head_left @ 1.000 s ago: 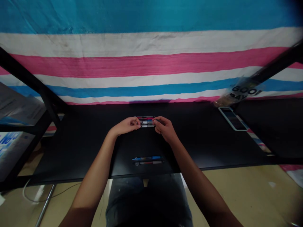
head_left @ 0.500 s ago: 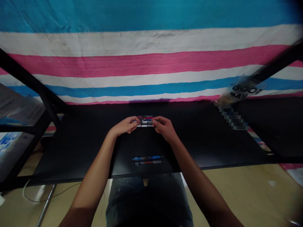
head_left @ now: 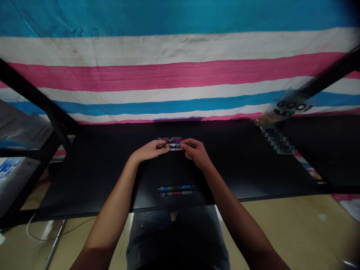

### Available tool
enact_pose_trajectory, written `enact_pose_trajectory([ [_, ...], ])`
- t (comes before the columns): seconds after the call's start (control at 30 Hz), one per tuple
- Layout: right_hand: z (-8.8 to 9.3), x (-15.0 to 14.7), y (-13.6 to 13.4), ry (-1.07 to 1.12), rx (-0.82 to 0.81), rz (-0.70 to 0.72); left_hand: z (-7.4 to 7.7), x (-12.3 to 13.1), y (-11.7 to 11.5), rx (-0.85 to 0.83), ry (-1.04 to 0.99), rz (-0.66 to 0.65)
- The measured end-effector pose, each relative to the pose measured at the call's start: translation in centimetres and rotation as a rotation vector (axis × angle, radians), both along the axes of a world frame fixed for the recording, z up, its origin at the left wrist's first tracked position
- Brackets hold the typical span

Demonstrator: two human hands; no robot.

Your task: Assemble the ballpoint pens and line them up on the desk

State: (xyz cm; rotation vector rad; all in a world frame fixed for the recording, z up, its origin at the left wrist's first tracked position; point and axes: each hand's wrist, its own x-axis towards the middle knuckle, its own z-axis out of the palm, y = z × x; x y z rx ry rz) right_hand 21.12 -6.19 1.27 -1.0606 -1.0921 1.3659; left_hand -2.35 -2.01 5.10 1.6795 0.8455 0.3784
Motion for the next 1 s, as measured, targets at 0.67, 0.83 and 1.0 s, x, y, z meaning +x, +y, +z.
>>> enact_pose_trajectory([
  [0.67, 0.0, 0.0, 0.1, 0.063, 0.000, -0.047, -1.5, -0.1, 0.4, 0.222, 0.098, 0.106],
  [0.83, 0.1, 0.1, 0.3, 0.109, -0.020, -0.078, -1.9, 0.0, 0.3, 0.155, 0.033, 0.068],
  [1.0, 0.2, 0.2, 0.3, 0.072, -0.015, -0.083, -1.2, 0.2, 0.1, 0.172, 0.053, 0.039],
])
